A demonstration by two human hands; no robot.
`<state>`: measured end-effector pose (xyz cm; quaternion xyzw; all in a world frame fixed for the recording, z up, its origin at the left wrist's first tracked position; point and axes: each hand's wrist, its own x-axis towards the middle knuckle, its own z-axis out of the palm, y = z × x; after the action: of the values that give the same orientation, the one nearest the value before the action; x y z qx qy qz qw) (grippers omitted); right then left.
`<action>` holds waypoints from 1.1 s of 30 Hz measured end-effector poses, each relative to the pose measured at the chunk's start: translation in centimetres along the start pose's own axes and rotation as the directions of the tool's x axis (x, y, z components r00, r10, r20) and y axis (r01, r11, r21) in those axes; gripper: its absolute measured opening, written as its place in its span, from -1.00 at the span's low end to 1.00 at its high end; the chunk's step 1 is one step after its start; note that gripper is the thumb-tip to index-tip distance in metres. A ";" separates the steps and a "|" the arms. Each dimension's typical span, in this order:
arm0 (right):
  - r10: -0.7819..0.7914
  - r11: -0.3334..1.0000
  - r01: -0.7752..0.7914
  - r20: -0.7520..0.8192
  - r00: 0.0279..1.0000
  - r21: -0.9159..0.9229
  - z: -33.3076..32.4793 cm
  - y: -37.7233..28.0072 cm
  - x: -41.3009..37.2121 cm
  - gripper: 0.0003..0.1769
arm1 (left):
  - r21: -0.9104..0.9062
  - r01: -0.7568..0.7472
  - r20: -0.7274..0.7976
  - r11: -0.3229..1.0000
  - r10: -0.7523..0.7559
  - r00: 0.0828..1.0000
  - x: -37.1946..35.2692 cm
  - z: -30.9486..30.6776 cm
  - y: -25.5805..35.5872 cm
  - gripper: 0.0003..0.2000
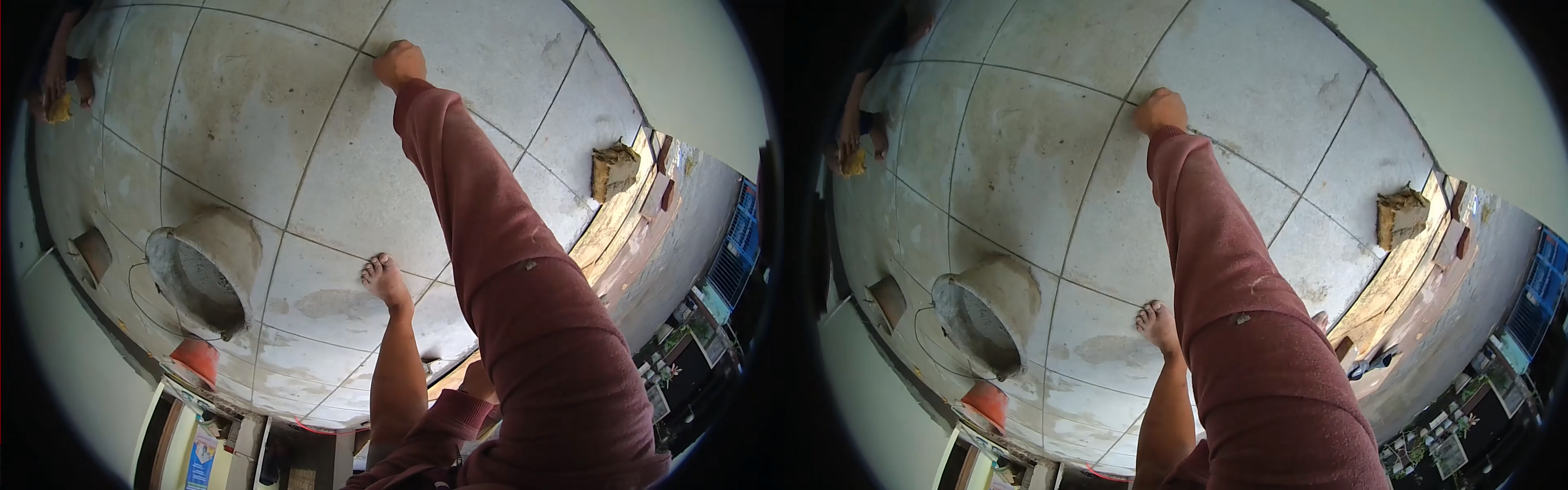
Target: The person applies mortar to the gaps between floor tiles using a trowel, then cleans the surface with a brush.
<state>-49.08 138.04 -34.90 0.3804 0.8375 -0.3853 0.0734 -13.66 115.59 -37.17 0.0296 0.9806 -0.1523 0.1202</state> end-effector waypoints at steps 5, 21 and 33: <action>0.097 0.994 -0.091 0.106 0.990 -0.062 -4.6 6.0 -2.1 -0.69 | 0.032 -0.006 0.071 0.999 0.004 0.997 -0.3 -0.7 0.4 -0.98; 0.073 0.983 -0.080 -0.049 0.996 -0.167 -14.6 29.5 -8.2 -0.77 | -0.712 0.011 0.703 0.702 0.712 0.008 -9.2 -28.8 5.4 -0.63; 0.151 0.986 -0.154 -0.055 0.987 -0.059 -19.3 38.5 -11.3 -0.77 | -0.647 -0.160 0.752 0.746 0.658 0.025 -11.6 -27.5 7.3 -0.67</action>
<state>-11.17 160.89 -39.55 0.4505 0.8192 -0.3424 0.0936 -8.00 130.66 -11.05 0.1920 0.6203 0.1055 0.7531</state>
